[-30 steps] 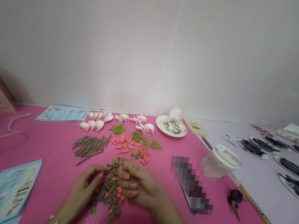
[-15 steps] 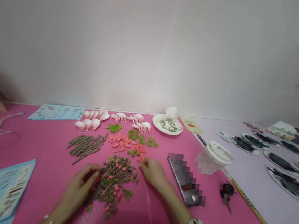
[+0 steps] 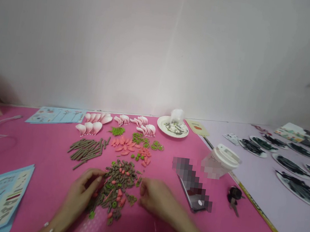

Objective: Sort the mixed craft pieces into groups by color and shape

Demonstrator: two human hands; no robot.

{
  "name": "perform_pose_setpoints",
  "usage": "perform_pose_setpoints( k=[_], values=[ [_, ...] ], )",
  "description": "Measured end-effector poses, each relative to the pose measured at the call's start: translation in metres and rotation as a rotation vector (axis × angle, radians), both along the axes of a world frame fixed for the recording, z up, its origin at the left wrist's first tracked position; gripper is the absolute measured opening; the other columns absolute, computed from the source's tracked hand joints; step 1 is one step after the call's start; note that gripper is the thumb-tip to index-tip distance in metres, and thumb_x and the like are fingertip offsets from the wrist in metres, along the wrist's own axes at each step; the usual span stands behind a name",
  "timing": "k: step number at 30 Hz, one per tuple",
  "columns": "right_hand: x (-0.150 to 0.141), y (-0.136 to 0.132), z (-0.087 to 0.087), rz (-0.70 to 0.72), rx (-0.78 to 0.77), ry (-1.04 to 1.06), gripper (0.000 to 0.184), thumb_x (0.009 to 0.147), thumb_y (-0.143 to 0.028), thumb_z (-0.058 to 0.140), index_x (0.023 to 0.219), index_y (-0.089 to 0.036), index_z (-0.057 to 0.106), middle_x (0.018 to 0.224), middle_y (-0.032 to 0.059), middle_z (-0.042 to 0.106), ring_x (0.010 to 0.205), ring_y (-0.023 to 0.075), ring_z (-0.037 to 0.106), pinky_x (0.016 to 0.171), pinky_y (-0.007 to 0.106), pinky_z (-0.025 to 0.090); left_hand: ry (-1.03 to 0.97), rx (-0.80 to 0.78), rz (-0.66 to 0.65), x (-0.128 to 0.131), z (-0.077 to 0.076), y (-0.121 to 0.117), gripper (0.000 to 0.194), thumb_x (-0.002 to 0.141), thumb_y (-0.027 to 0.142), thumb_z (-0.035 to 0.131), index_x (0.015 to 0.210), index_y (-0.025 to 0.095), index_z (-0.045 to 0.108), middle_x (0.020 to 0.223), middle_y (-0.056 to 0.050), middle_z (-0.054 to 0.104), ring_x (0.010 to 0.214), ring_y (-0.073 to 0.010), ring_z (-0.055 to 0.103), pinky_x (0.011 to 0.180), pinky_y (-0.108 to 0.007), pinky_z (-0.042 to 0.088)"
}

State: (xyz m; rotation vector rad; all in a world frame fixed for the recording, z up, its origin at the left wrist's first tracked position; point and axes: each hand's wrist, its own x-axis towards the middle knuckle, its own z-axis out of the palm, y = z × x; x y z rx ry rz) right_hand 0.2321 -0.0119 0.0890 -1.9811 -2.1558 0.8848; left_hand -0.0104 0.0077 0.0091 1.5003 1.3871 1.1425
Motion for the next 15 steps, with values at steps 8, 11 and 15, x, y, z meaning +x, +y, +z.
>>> perform_pose_setpoints(
  k=[8,11,15],
  values=[
    [-0.028,0.002,-0.024,0.017,0.063,0.064,0.002,0.074,-0.017,0.060,0.076,-0.018,0.060,0.072,-0.0001,0.065,0.066,0.0135,0.055,0.054,0.022,0.027,-0.015,-0.037,-0.033,0.000,0.000,0.000,0.024,0.085,0.039,0.052,0.090,0.020,0.067,0.091,-0.007,0.068,0.079,-0.0207,0.064,0.065,-0.032,0.053],
    [-0.033,0.009,-0.030,-0.006,0.156,0.027,0.005,0.078,-0.016,0.058,0.075,-0.018,0.062,0.076,0.0014,0.066,0.070,0.0149,0.057,0.058,0.022,0.028,-0.022,-0.037,-0.029,0.000,0.001,-0.001,0.023,0.084,0.038,0.053,0.090,0.020,0.067,0.091,-0.007,0.069,0.076,-0.0199,0.063,0.065,-0.032,0.053],
    [-0.031,0.015,-0.024,-0.052,0.214,-0.001,0.008,0.082,-0.018,0.056,0.078,-0.018,0.063,0.076,0.0018,0.067,0.070,0.0153,0.057,0.059,0.023,0.029,-0.025,-0.030,-0.016,0.002,0.006,-0.001,0.023,0.084,0.037,0.052,0.088,0.020,0.067,0.090,-0.006,0.068,0.075,-0.0195,0.063,0.066,-0.033,0.053]
  ],
)
